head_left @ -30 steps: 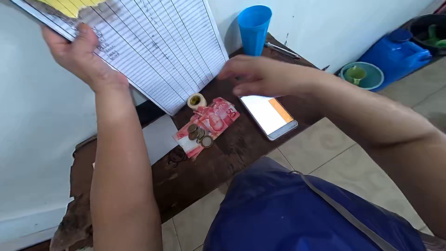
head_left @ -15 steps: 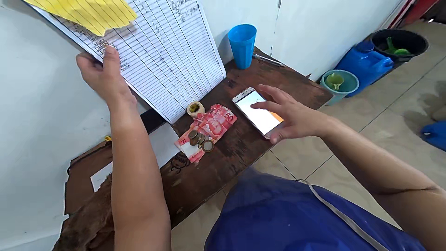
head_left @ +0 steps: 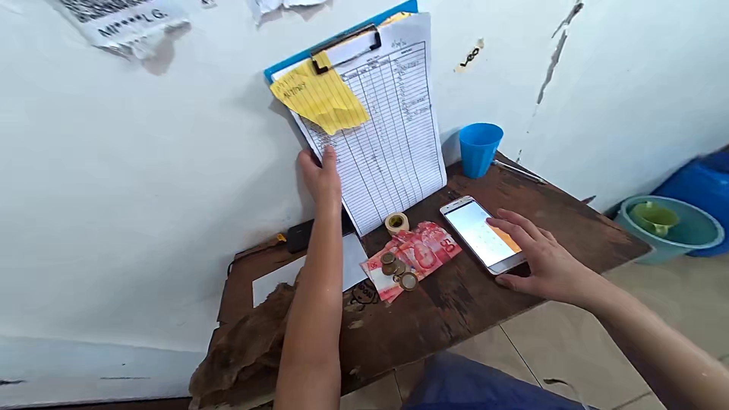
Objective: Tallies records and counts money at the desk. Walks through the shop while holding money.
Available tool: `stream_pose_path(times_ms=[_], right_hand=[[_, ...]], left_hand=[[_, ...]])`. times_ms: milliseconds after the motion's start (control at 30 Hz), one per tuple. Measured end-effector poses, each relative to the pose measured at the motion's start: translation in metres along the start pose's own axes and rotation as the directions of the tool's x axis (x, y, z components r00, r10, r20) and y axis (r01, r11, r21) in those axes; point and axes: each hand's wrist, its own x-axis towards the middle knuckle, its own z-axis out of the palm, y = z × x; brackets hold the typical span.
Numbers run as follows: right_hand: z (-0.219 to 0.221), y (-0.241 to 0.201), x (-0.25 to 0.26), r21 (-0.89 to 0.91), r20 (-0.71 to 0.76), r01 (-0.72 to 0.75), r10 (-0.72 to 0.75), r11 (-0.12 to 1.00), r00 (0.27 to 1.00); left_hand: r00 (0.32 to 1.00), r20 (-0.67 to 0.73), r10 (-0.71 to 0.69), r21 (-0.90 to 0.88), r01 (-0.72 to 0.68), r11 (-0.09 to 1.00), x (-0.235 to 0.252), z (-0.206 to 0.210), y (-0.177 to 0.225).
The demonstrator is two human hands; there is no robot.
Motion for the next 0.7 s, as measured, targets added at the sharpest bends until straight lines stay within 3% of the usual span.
stream_pose_path(times_ms=[67,167,267,367,400,533,700], right_hand=[[0.002,0.002,-0.003,-0.009,-0.021,-0.002,0.002,1.000,1.000],[0.003,0.004,-0.004,-0.004,-0.042,-0.006,0.006,1.000,0.999],[0.003,0.004,-0.004,0.010,-0.034,-0.011,0.011,1.000,0.999],[0.002,0.004,-0.004,0.018,-0.033,-0.021,0.021,1.000,0.999],[0.002,0.004,-0.004,0.024,-0.037,-0.018,0.019,1.000,0.999],[0.002,0.004,-0.004,0.069,-0.059,-0.017,0.021,0.997,0.998],[0.001,0.004,-0.004,0.094,-0.066,-0.015,0.022,0.995,0.998]], left_hand=[[0.952,-0.068,0.298,0.267,-0.270,0.925,-0.006,-0.005,0.000],[0.738,0.153,0.658,0.520,-0.626,0.581,-0.002,-0.007,-0.004],[0.521,0.297,0.800,0.549,-0.779,0.303,0.016,-0.002,-0.004],[0.404,0.384,0.831,0.521,-0.837,0.166,0.045,-0.009,0.025],[0.410,0.427,0.806,0.520,-0.841,0.152,0.053,-0.012,0.039],[0.537,0.561,0.629,0.564,-0.805,0.184,0.074,-0.013,0.086],[0.773,0.584,0.248,0.697,-0.634,0.335,0.069,0.001,0.143]])
